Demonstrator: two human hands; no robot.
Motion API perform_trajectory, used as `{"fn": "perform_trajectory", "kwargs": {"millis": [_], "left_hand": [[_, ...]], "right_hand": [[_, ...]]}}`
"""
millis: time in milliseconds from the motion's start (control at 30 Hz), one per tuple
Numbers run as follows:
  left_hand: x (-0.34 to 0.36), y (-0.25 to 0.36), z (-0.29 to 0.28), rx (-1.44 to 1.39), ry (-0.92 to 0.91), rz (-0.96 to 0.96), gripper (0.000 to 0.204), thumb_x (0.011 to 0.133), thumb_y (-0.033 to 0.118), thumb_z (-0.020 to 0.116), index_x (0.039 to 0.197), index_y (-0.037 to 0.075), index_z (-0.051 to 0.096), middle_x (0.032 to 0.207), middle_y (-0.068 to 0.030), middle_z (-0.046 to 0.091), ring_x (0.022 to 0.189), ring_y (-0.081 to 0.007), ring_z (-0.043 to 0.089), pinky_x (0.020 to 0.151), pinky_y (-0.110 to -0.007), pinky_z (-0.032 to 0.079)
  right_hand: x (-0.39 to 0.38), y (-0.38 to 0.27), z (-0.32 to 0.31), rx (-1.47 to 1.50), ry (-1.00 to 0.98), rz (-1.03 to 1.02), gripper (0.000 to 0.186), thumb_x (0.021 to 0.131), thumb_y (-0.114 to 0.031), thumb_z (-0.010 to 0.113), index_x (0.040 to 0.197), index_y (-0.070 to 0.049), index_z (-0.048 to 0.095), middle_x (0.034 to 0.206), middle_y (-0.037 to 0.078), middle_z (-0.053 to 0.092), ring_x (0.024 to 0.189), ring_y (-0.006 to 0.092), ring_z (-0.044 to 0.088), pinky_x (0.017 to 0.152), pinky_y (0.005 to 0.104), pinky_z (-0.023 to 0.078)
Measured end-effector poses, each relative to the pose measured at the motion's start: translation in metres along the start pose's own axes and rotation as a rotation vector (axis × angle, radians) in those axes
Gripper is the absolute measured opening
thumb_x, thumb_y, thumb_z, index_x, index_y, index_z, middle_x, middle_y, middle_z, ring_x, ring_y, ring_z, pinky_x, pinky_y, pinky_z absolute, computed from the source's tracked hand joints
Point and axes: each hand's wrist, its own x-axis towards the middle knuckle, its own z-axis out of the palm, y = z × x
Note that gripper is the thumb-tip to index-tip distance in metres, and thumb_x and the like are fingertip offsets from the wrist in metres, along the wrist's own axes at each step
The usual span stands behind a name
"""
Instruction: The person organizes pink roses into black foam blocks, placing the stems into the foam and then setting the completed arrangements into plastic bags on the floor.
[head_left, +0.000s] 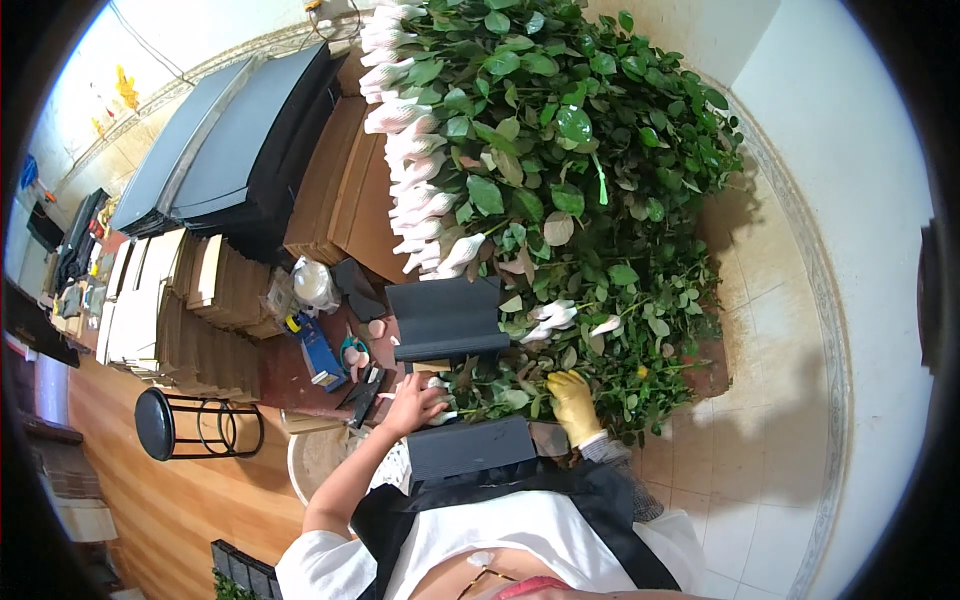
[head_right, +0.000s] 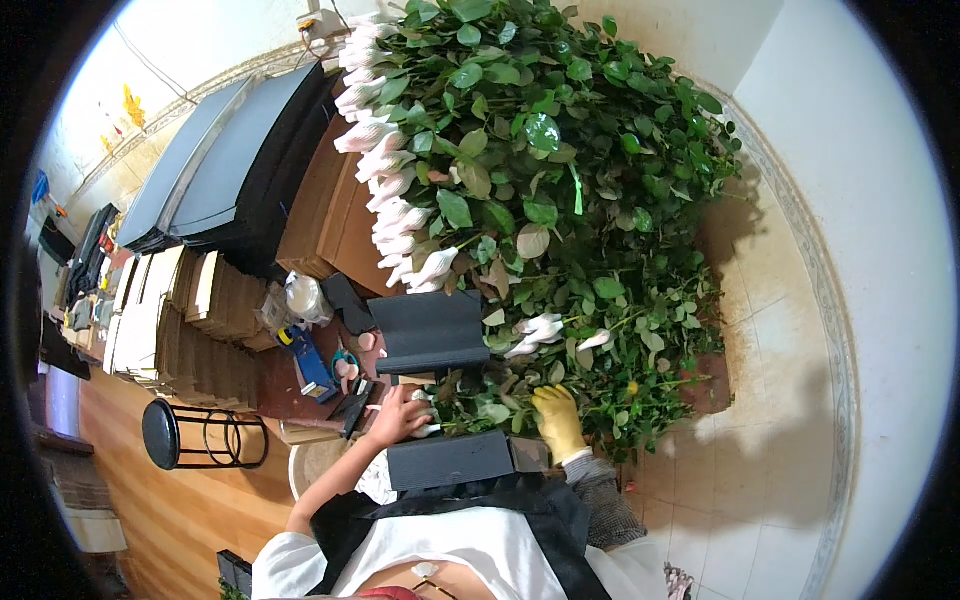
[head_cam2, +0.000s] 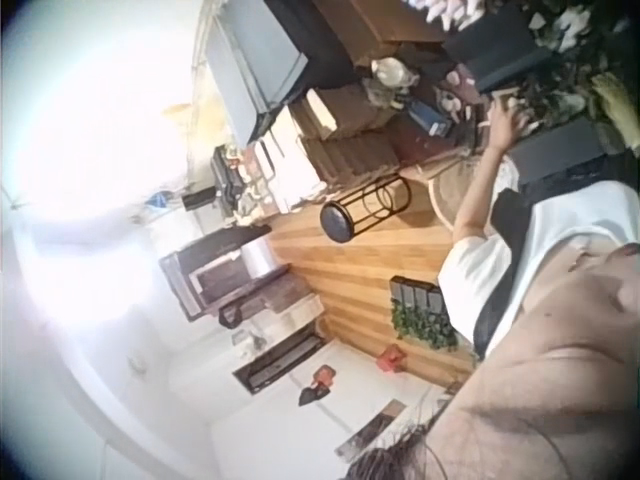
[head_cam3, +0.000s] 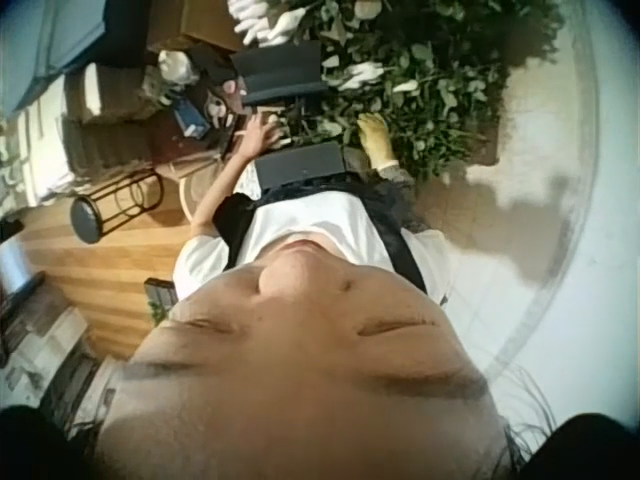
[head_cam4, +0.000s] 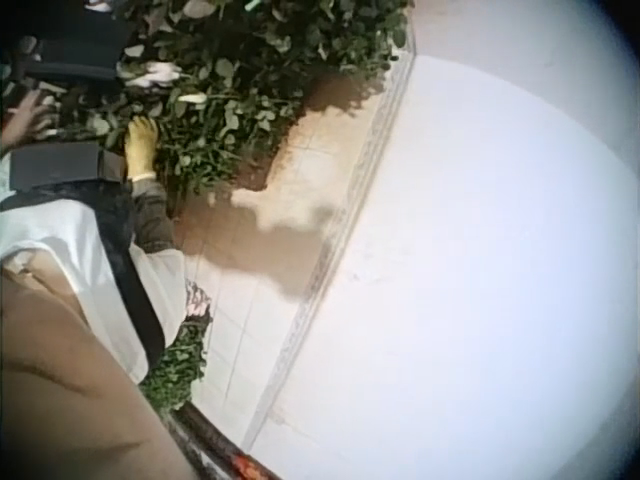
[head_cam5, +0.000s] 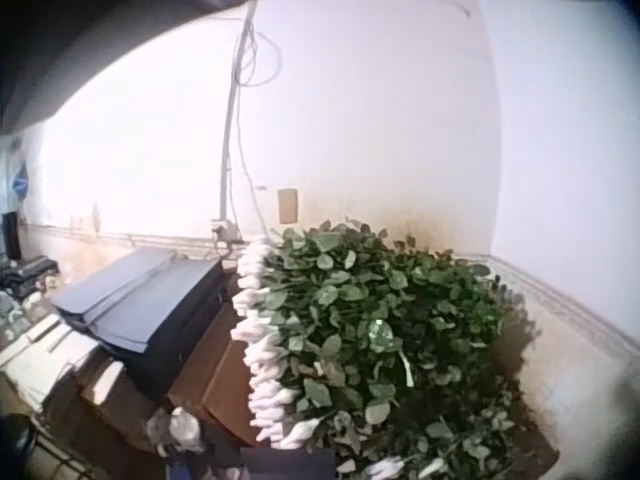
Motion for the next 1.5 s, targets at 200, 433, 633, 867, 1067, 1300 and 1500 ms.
{"fn": "perform_trajectory", "kwargs": {"millis": [200, 433, 633, 867, 1067, 1300, 1500], "left_hand": [[0.001, 0.004, -0.016, -0.015, -0.181, -0.081, 0.047, 0.081, 0.026, 0.076, 0.125, 0.015, 0.064, 0.119, -0.0177, 0.055, 0.112, -0.0379, 0.051, 0.094, -0.046, 0.041], [0.013, 0.016, -0.032, 0.151, -0.334, 0.137, 0.052, 0.087, 0.036, 0.071, 0.129, 0.006, 0.058, 0.121, -0.0130, 0.061, 0.115, -0.0333, 0.057, 0.093, -0.046, 0.046], [0.022, 0.033, -0.039, 0.437, -0.183, 0.299, 0.034, 0.084, 0.035, 0.070, 0.109, 0.011, 0.068, 0.122, -0.0098, 0.059, 0.115, -0.0302, 0.055, 0.102, -0.043, 0.041], [0.006, 0.013, -0.013, 0.068, -0.105, -0.011, 0.036, 0.078, 0.027, 0.080, 0.108, 0.012, 0.069, 0.122, -0.0189, 0.052, 0.111, -0.0402, 0.052, 0.096, -0.048, 0.047], [-0.002, 0.016, -0.010, -0.020, -0.016, -0.041, 0.046, 0.074, 0.019, 0.082, 0.116, 0.009, 0.065, 0.122, -0.0190, 0.053, 0.111, -0.0412, 0.053, 0.096, -0.048, 0.046], [0.006, 0.017, -0.011, -0.044, -0.101, -0.080, 0.064, 0.077, 0.019, 0.079, 0.135, 0.010, 0.053, 0.121, -0.0195, 0.058, 0.112, -0.0411, 0.055, 0.094, -0.048, 0.047], [0.009, 0.021, -0.012, -0.047, -0.025, -0.082, 0.060, 0.077, 0.020, 0.078, 0.132, 0.008, 0.057, 0.116, -0.0191, 0.059, 0.108, -0.0401, 0.056, 0.095, -0.046, 0.047]], "right_hand": [[0.022, -0.033, -0.107, -0.154, -0.003, 0.018, 0.042, 0.067, 0.010, 0.063, 0.103, -0.010, 0.073, 0.115, 0.011, 0.071, 0.110, 0.0294, 0.066, 0.097, 0.0382, 0.054], [0.023, 0.017, 0.023, -0.258, -0.328, 0.212, 0.023, 0.083, -0.006, 0.060, 0.100, -0.010, 0.076, 0.100, 0.012, 0.074, 0.094, 0.0290, 0.071, 0.082, 0.0400, 0.056], [0.049, 0.011, 0.023, -0.446, -0.880, 0.206, 0.033, 0.090, -0.015, 0.059, 0.120, -0.017, 0.070, 0.119, 0.009, 0.071, 0.104, 0.0288, 0.069, 0.084, 0.0439, 0.056], [0.119, 0.033, -0.091, 0.369, -0.904, 0.173, 0.064, 0.092, -0.042, 0.066, 0.145, -0.009, 0.049, 0.143, 0.017, 0.055, 0.127, 0.0288, 0.056, 0.107, 0.0390, 0.045], [0.282, -0.084, -0.288, 0.314, 0.588, -0.483, 0.041, 0.096, -0.015, 0.061, 0.137, -0.011, 0.056, 0.132, 0.011, 0.063, 0.119, 0.0280, 0.060, 0.102, 0.0385, 0.048], [0.437, -0.020, -0.249, -0.597, 0.489, -0.128, 0.019, 0.087, -0.014, 0.058, 0.096, -0.016, 0.074, 0.087, 0.007, 0.073, 0.087, 0.0258, 0.071, 0.090, 0.0386, 0.050], [0.410, -0.017, -0.252, -0.617, 0.533, -0.195, 0.016, 0.081, -0.010, 0.059, 0.083, -0.017, 0.074, 0.076, 0.005, 0.070, 0.077, 0.0253, 0.066, 0.090, 0.0383, 0.048]]}}
